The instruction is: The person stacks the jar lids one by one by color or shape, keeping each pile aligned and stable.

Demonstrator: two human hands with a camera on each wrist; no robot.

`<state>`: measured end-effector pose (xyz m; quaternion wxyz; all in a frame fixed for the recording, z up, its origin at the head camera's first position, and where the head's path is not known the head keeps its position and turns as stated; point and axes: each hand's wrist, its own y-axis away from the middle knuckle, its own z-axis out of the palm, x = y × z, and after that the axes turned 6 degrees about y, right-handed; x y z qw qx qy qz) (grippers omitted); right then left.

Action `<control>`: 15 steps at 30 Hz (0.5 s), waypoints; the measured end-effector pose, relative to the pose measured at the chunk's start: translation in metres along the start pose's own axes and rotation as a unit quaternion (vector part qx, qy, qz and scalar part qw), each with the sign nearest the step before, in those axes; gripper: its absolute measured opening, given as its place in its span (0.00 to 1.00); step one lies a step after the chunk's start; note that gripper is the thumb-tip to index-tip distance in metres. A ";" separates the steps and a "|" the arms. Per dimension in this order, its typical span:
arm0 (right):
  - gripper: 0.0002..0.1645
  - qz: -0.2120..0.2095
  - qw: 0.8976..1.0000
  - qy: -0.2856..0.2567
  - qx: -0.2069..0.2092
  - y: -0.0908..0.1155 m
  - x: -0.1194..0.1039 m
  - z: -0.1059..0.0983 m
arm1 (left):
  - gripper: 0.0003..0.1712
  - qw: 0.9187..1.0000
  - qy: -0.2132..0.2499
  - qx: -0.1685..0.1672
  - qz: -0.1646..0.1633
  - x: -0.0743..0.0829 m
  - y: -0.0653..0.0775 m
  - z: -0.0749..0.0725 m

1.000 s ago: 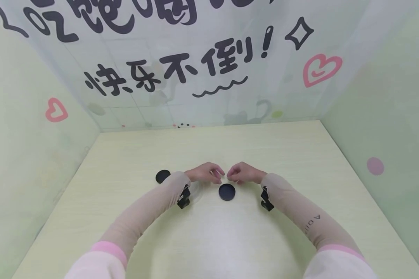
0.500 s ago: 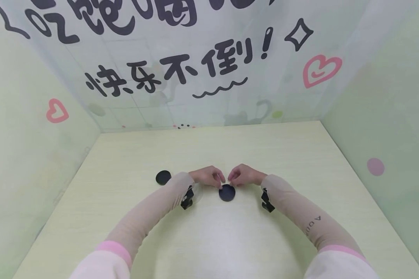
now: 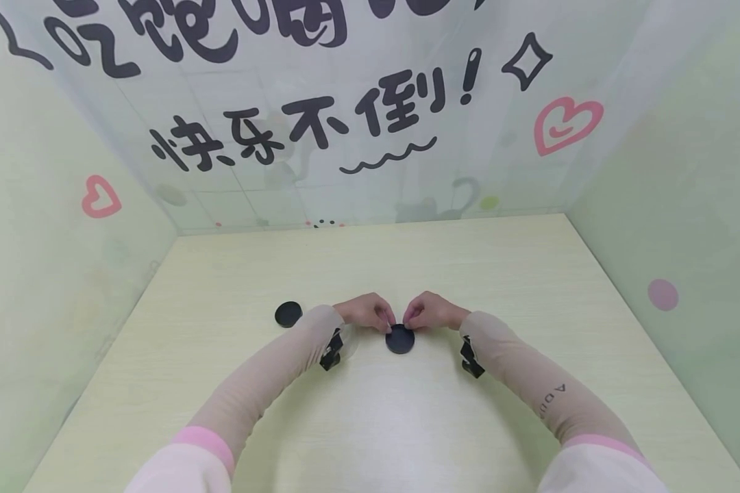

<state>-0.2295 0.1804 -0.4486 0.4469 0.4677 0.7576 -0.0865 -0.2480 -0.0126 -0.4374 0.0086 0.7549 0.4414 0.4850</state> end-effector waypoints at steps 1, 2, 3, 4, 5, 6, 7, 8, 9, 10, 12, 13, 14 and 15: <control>0.05 0.000 1.000 0.003 0.004 0.000 0.000 0.000 | 0.08 1.000 0.006 0.003 -0.002 -0.001 0.000 0.000; 0.05 0.000 1.000 0.003 0.007 -0.001 0.001 0.000 | 0.08 1.000 0.014 0.005 -0.005 -0.001 0.000 0.000; 0.05 0.001 1.000 0.004 0.011 -0.002 0.001 0.001 | 0.08 1.000 0.022 0.007 -0.008 -0.002 0.000 0.000; 0.05 0.004 1.000 0.005 0.014 -0.002 0.001 0.001 | 0.08 0.999 0.032 0.011 -0.011 -0.003 0.000 0.000; 0.05 0.006 1.000 0.006 0.017 -0.003 0.001 0.002 | 0.08 0.999 0.044 0.012 -0.015 -0.004 0.000 0.000; 0.05 0.010 1.000 0.005 0.019 -0.004 0.001 0.002 | 0.07 0.998 0.056 0.016 -0.018 -0.004 0.000 -0.001; 0.05 0.015 1.000 0.004 0.022 -0.004 0.001 0.003 | 0.07 0.997 0.066 0.020 -0.021 -0.005 0.001 -0.001; 0.05 0.018 1.000 0.003 0.025 -0.005 0.000 0.004 | 0.07 0.997 0.075 0.024 -0.023 -0.005 0.001 -0.002; 0.05 0.018 0.999 0.006 0.027 -0.006 0.000 0.004 | 0.07 0.996 0.080 0.029 -0.024 -0.006 0.001 -0.002; 0.05 0.018 0.999 0.009 0.030 -0.006 -0.001 0.005 | 0.07 0.995 0.084 0.035 -0.026 -0.006 0.001 -0.003; 0.05 0.021 0.999 0.010 0.037 -0.008 -0.003 0.006 | 0.07 0.995 0.083 0.048 -0.027 -0.007 0.002 -0.005; 0.05 0.022 0.999 0.013 0.041 -0.009 -0.003 0.006 | 0.06 0.995 0.082 0.055 -0.027 -0.007 0.002 -0.005; 0.05 0.021 0.999 0.018 0.045 -0.010 -0.004 0.007 | 0.06 0.994 0.081 0.061 -0.028 -0.008 0.002 -0.006; 0.06 0.020 0.998 0.022 0.049 -0.012 -0.005 0.007 | 0.06 0.994 0.080 0.068 -0.029 -0.008 0.002 -0.007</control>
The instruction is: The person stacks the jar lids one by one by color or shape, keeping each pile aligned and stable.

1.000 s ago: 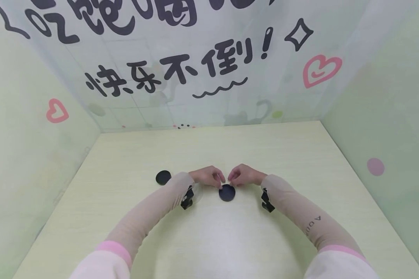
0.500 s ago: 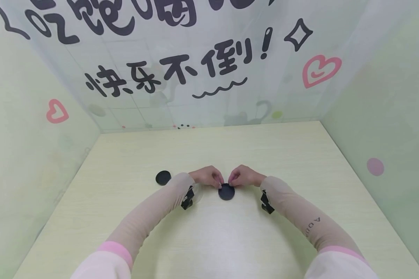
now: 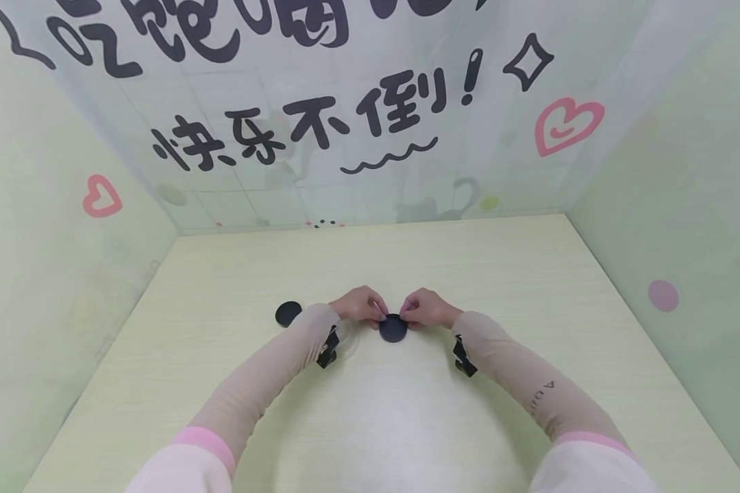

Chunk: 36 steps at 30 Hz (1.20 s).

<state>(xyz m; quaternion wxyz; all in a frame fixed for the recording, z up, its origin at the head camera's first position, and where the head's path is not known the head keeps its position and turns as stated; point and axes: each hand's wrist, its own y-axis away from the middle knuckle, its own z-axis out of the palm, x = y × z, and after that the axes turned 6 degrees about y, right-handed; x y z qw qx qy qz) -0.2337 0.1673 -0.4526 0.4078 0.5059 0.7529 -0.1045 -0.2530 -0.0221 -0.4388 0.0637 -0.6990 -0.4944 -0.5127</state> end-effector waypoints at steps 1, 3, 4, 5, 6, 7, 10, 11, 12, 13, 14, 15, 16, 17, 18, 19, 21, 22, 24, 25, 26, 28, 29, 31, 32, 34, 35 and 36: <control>0.05 0.004 1.000 0.003 0.005 -0.001 -0.001 0.001 | 0.06 1.000 0.001 0.006 0.000 -0.001 0.000 -0.001; 0.05 0.007 1.000 0.009 0.012 -0.004 -0.002 0.001 | 0.06 1.000 0.006 0.018 0.001 -0.002 -0.002 -0.002; 0.05 0.010 1.000 0.012 0.014 -0.006 -0.003 0.001 | 0.06 1.000 0.009 0.023 0.002 -0.003 -0.002 -0.003; 0.06 0.009 1.000 0.015 0.016 -0.007 -0.003 0.001 | 0.06 1.000 0.010 0.028 0.003 -0.004 -0.003 -0.003; 0.06 0.011 1.000 0.018 0.018 -0.008 -0.004 0.001 | 0.06 0.999 0.012 0.033 0.006 -0.005 -0.004 -0.004; 0.06 0.014 0.999 0.021 0.020 -0.009 -0.005 0.000 | 0.06 0.999 0.011 0.038 0.009 -0.007 -0.005 -0.004; 0.06 0.014 0.999 0.027 0.025 -0.014 -0.006 0.000 | 0.06 0.998 0.005 0.054 0.016 -0.010 -0.007 -0.005; 0.06 0.013 0.999 0.029 0.027 -0.016 -0.006 -0.001 | 0.06 0.998 0.003 0.060 0.017 -0.011 -0.007 -0.006; 0.06 0.014 0.999 0.029 0.030 -0.017 -0.006 -0.001 | 0.06 0.998 0.003 0.066 0.017 -0.012 -0.008 -0.006; 0.06 0.015 0.999 0.028 0.032 -0.019 -0.006 -0.001 | 0.06 0.997 0.002 0.070 0.017 -0.012 -0.008 -0.007; 0.06 0.015 0.999 0.026 0.034 -0.021 -0.005 -0.001 | 0.06 0.997 0.003 0.073 0.015 -0.013 -0.008 -0.007; 0.06 0.013 0.999 0.025 0.036 -0.023 -0.005 0.000 | 0.06 0.997 0.004 0.076 0.014 -0.013 -0.009 -0.008; 0.06 0.011 0.999 0.025 0.038 -0.024 -0.004 0.000 | 0.06 0.997 0.007 0.078 0.011 -0.014 -0.009 -0.008; 0.06 0.011 0.999 0.023 0.040 -0.025 -0.005 -0.001 | 0.07 0.997 0.009 0.079 0.009 -0.014 -0.009 -0.009; 0.06 0.013 0.999 0.019 0.041 -0.026 -0.005 -0.001 | 0.07 0.997 0.010 0.080 0.006 -0.014 -0.009 -0.010; 0.06 0.013 0.999 0.018 0.042 -0.026 -0.005 -0.001 | 0.07 0.997 0.009 0.081 0.005 -0.015 -0.009 -0.010; 0.06 0.012 0.999 0.017 0.044 -0.027 -0.006 -0.001 | 0.07 0.996 0.004 0.084 0.004 -0.016 -0.010 -0.011; 0.07 0.013 0.999 0.017 0.044 -0.026 -0.006 -0.002 | 0.08 0.996 -0.003 0.086 0.004 -0.017 -0.011 -0.012; 0.07 0.016 0.999 0.013 0.043 -0.026 -0.006 -0.002 | 0.08 0.996 -0.015 0.088 0.008 -0.016 -0.010 -0.013; 0.07 0.015 0.999 0.012 0.043 -0.026 -0.006 -0.002 | 0.08 0.996 -0.022 0.088 0.012 -0.016 -0.009 -0.014; 0.07 0.017 0.999 0.010 0.042 -0.025 -0.006 -0.003 | 0.08 0.996 -0.029 0.088 0.014 -0.016 -0.008 -0.015; 0.08 0.018 0.999 0.006 0.038 -0.024 -0.005 -0.003 | 0.09 0.995 -0.040 0.086 0.016 -0.015 -0.005 -0.017; 0.08 0.021 0.999 0.003 0.036 -0.024 -0.005 -0.003 | 0.09 0.996 -0.041 0.082 0.015 -0.015 -0.004 -0.018; 0.08 0.023 0.999 -0.001 0.034 -0.023 -0.005 -0.003 | 0.10 0.996 -0.043 0.076 0.008 -0.015 -0.002 -0.019; 0.08 0.024 0.999 -0.002 0.033 -0.022 -0.005 -0.003 | 0.10 0.997 -0.042 0.072 0.002 -0.015 -0.002 -0.019; 0.08 0.024 0.999 -0.003 0.032 -0.022 -0.005 -0.002 | 0.11 0.997 -0.032 0.067 -0.004 -0.016 -0.002 -0.018; 0.08 0.025 0.999 -0.004 0.033 -0.022 -0.005 -0.002 | 0.11 0.998 -0.023 0.063 -0.006 -0.016 -0.001 -0.018; 0.08 0.024 0.999 -0.005 0.034 -0.022 -0.005 -0.001 | 0.11 0.998 -0.016 0.061 -0.006 -0.016 -0.001 -0.018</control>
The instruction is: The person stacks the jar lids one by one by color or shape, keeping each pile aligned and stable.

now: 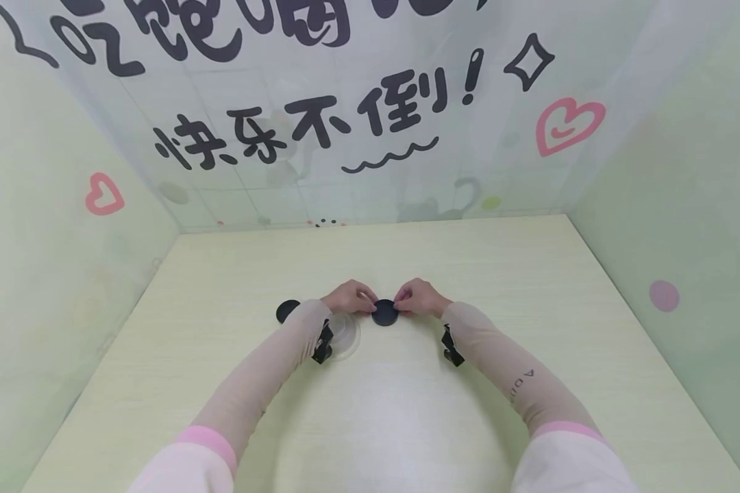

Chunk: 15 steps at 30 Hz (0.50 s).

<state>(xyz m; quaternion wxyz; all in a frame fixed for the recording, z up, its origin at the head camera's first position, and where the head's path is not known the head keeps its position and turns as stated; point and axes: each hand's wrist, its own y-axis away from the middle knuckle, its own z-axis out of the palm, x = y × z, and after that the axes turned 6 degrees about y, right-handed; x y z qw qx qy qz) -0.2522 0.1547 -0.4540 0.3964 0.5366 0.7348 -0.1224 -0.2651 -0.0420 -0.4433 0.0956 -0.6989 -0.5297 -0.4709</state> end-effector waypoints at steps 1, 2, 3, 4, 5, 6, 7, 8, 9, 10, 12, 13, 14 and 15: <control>0.08 -0.001 1.000 -0.001 0.000 0.000 0.000 0.000 | 0.11 1.000 0.009 -0.001 -0.001 0.000 0.000 0.000; 0.08 0.001 1.000 -0.004 0.001 0.000 0.000 0.001 | 0.11 1.000 0.017 -0.002 0.000 0.000 0.000 0.001; 0.07 0.000 1.000 -0.005 0.002 0.000 0.000 0.001 | 0.11 1.000 0.026 -0.002 0.000 0.001 0.000 0.001; 0.07 -0.001 1.000 -0.005 0.003 0.001 -0.001 0.001 | 0.11 0.999 0.034 -0.001 -0.001 0.001 0.000 0.001; 0.07 0.000 1.000 -0.007 0.004 0.001 -0.001 0.001 | 0.11 0.999 0.040 -0.001 -0.002 0.001 0.001 0.002; 0.07 -0.001 1.000 -0.009 0.004 0.000 -0.001 0.001 | 0.11 0.999 0.043 0.000 -0.003 0.002 0.001 0.002; 0.07 0.001 1.000 -0.011 0.004 0.000 -0.002 0.001 | 0.11 0.999 0.047 0.000 -0.004 0.002 0.001 0.002; 0.06 0.002 1.000 -0.012 0.005 0.000 -0.002 0.001 | 0.11 0.999 0.049 0.001 -0.004 0.002 0.001 0.002; 0.06 0.003 1.000 -0.011 0.006 -0.001 -0.002 0.001 | 0.11 0.999 0.050 0.001 -0.004 0.002 0.001 0.002; 0.06 0.004 1.000 -0.011 0.005 -0.001 -0.002 0.001 | 0.11 0.999 0.052 0.002 -0.003 0.002 0.000 0.002; 0.06 0.008 1.000 -0.011 0.006 -0.003 -0.003 0.001 | 0.11 0.998 0.055 0.002 -0.002 0.001 -0.001 0.002; 0.06 0.011 1.000 -0.012 0.006 -0.003 -0.003 0.000 | 0.11 0.998 0.056 0.002 -0.002 0.001 -0.001 0.002; 0.06 0.012 1.000 -0.010 0.007 -0.003 -0.004 0.000 | 0.11 0.998 0.058 0.002 -0.002 0.001 -0.002 0.001; 0.06 0.011 1.000 -0.009 0.008 -0.004 -0.004 0.000 | 0.11 0.998 0.060 0.002 -0.002 0.001 -0.002 0.001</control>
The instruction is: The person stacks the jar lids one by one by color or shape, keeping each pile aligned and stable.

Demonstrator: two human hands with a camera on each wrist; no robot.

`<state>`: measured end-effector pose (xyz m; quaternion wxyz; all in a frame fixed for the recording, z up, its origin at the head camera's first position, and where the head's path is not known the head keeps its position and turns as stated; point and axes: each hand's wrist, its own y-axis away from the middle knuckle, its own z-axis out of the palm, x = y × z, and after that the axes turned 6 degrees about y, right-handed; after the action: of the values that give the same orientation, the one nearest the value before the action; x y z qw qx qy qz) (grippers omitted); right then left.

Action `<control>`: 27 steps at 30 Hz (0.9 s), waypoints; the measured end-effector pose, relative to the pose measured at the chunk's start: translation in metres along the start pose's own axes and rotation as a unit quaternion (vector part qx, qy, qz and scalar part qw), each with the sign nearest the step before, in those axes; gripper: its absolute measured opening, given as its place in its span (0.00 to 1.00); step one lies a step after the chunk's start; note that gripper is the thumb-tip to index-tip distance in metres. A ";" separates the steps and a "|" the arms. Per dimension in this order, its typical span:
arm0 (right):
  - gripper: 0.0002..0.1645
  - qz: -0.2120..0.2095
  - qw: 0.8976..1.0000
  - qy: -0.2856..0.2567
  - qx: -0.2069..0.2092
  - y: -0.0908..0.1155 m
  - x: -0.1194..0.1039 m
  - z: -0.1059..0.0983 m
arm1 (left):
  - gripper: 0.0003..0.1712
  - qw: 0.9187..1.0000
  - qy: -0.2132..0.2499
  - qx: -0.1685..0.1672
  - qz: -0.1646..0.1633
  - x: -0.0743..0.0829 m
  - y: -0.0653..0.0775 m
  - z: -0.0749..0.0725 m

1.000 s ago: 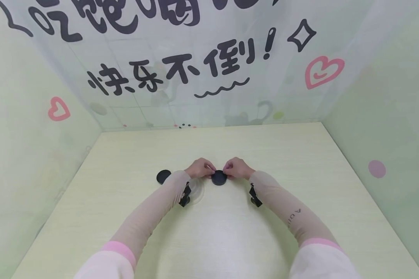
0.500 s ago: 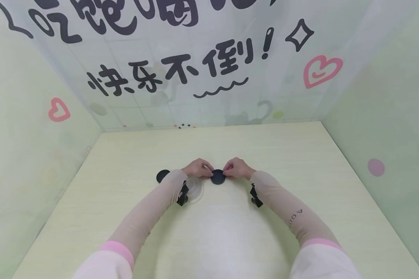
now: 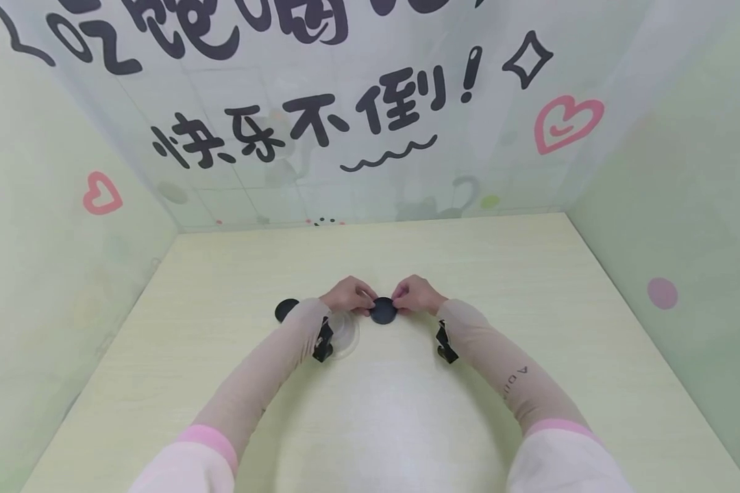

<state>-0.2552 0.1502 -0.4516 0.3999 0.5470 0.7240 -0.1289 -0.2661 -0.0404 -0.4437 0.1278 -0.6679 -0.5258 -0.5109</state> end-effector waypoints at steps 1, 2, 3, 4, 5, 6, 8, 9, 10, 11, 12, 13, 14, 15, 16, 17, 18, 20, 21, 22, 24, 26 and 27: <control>0.06 -0.001 1.000 -0.001 0.001 0.000 -0.001 0.000 | 0.11 1.000 0.002 0.000 0.000 0.001 0.000 -0.001; 0.06 -0.001 1.000 0.000 0.003 0.000 -0.002 -0.001 | 0.11 1.000 0.002 0.001 0.003 0.001 0.001 -0.002; 0.06 -0.002 1.000 -0.001 0.004 0.000 -0.003 -0.002 | 0.11 1.000 0.001 0.001 0.005 0.002 0.001 -0.003; 0.06 -0.003 1.000 -0.003 0.004 0.000 -0.005 -0.002 | 0.11 1.000 -0.001 0.001 0.008 0.003 0.002 -0.005; 0.06 -0.004 1.000 -0.005 0.006 0.000 -0.006 -0.003 | 0.11 1.000 -0.004 0.001 0.012 0.004 0.002 -0.006; 0.06 -0.003 1.000 -0.008 0.006 -0.001 -0.007 -0.004 | 0.11 1.000 -0.006 0.001 0.016 0.005 0.003 -0.008; 0.06 -0.006 1.000 -0.012 0.007 -0.001 -0.010 -0.005 | 0.11 1.000 -0.007 0.002 0.021 0.007 0.003 -0.011; 0.06 -0.007 1.000 -0.014 0.007 -0.001 -0.011 -0.006 | 0.11 1.000 -0.005 0.002 0.022 0.008 0.004 -0.012; 0.06 -0.009 1.000 -0.016 0.006 -0.002 -0.012 -0.006 | 0.11 1.000 -0.004 0.003 0.022 0.008 0.004 -0.014; 0.06 -0.009 1.000 -0.019 0.006 -0.003 -0.014 -0.007 | 0.12 1.000 0.001 0.003 0.021 0.009 0.005 -0.016; 0.06 -0.009 1.000 -0.022 0.004 -0.003 -0.016 -0.008 | 0.12 1.000 0.005 0.002 0.019 0.010 0.005 -0.017; 0.06 -0.009 1.000 -0.024 0.003 -0.004 -0.018 -0.008 | 0.12 1.000 0.008 0.001 0.018 0.010 0.006 -0.019; 0.06 -0.009 1.000 -0.026 0.000 -0.004 -0.020 -0.009 | 0.12 1.000 0.009 0.000 0.017 0.011 0.007 -0.020; 0.06 -0.005 1.000 -0.029 -0.001 -0.005 -0.023 -0.010 | 0.12 1.000 0.009 0.000 0.017 0.012 0.008 -0.022; 0.06 -0.001 0.999 -0.033 -0.002 -0.005 -0.025 -0.011 | 0.12 1.000 0.010 0.001 0.016 0.013 0.008 -0.024; 0.06 0.000 0.999 -0.033 -0.003 -0.006 -0.028 -0.012 | 0.12 1.000 0.011 0.001 0.016 0.014 0.009 -0.026; 0.06 0.002 0.999 -0.033 -0.004 -0.006 -0.031 -0.013 | 0.12 1.000 0.012 0.001 0.016 0.014 0.010 -0.028; 0.06 0.000 1.000 -0.028 -0.005 -0.008 -0.037 -0.015 | 0.13 1.000 0.016 0.004 0.017 0.015 0.011 -0.033; 0.06 0.002 1.000 -0.029 -0.005 -0.009 -0.040 -0.016 | 0.12 1.000 0.018 0.006 0.018 0.015 0.012 -0.036; 0.06 0.002 1.000 -0.028 -0.005 -0.010 -0.043 -0.017 | 0.12 1.000 0.020 0.008 0.020 0.015 0.013 -0.038; 0.06 0.000 1.000 -0.029 -0.005 -0.013 -0.048 -0.018 | 0.12 0.999 0.023 0.011 0.023 0.015 0.015 -0.044; 0.06 -0.004 1.000 -0.030 -0.004 -0.016 -0.054 -0.018 | 0.12 0.999 0.022 0.017 0.027 0.016 0.018 -0.050; 0.06 -0.007 1.000 -0.030 -0.004 -0.018 -0.057 -0.017 | 0.12 0.999 0.023 0.019 0.028 0.015 0.019 -0.053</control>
<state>-0.2743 0.1153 -0.4040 0.4230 0.5361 0.7160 -0.1450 -0.2802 -0.0769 -0.4006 0.1666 -0.6677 -0.5139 -0.5121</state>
